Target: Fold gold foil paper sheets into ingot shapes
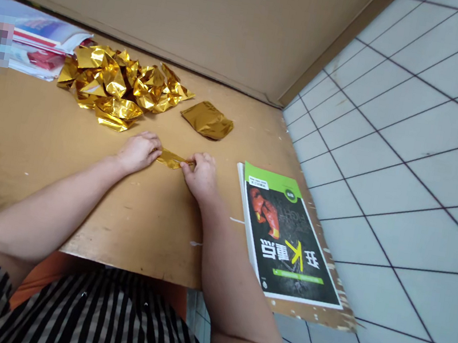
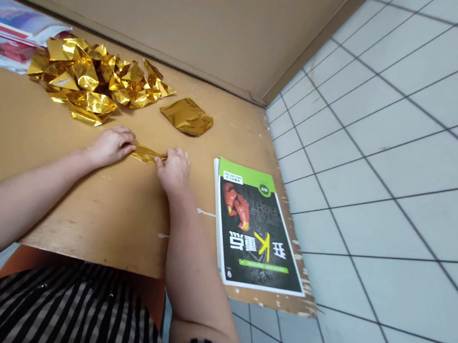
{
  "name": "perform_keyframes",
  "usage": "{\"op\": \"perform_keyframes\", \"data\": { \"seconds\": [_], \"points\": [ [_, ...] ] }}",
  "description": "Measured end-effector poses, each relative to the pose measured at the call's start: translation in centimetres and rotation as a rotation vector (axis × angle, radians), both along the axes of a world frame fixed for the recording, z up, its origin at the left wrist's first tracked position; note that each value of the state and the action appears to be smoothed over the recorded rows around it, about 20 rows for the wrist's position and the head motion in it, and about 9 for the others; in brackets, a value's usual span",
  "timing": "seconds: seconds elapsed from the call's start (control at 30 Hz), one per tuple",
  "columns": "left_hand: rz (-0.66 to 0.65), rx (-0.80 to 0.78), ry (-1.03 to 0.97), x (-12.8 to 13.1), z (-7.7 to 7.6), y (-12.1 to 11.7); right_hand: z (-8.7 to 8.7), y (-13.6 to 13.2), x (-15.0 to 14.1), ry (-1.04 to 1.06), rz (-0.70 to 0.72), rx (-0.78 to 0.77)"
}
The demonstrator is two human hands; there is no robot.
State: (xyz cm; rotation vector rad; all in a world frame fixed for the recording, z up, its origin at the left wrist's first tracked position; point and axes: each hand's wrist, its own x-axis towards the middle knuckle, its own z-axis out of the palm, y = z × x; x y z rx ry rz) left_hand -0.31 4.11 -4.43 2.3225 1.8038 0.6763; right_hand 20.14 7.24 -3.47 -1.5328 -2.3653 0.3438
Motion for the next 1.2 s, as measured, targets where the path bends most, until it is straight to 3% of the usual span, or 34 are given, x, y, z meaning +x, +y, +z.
{"op": "perform_keyframes", "data": {
  "seconds": [0.4, 0.6, 0.8, 0.97, 1.07, 1.2],
  "points": [
    [0.081, -0.055, -0.052, 0.2, 0.3, 0.2, 0.6, -0.1, -0.4, -0.014, -0.047, -0.058],
    [0.040, -0.061, -0.108, -0.7, 0.0, 0.4, 1.0, -0.4, -0.4, 0.020, -0.049, -0.085],
    [0.019, -0.089, -0.241, -1.2, 0.4, 0.3, 0.5, -0.3, 0.0, 0.177, 0.043, -0.129],
    [0.055, -0.186, -0.493, -1.2, 0.4, 0.2, 0.5, -0.3, 0.4, 0.292, 0.081, 0.054],
    [0.036, -0.021, -0.486, -1.2, 0.4, 0.1, 0.7, -0.5, 0.6, 0.257, 0.129, 0.207],
    [-0.018, 0.302, -0.288, -1.2, 0.6, -0.1, 0.7, -0.7, 0.7, 0.135, 0.117, 0.349]
  ]
}}
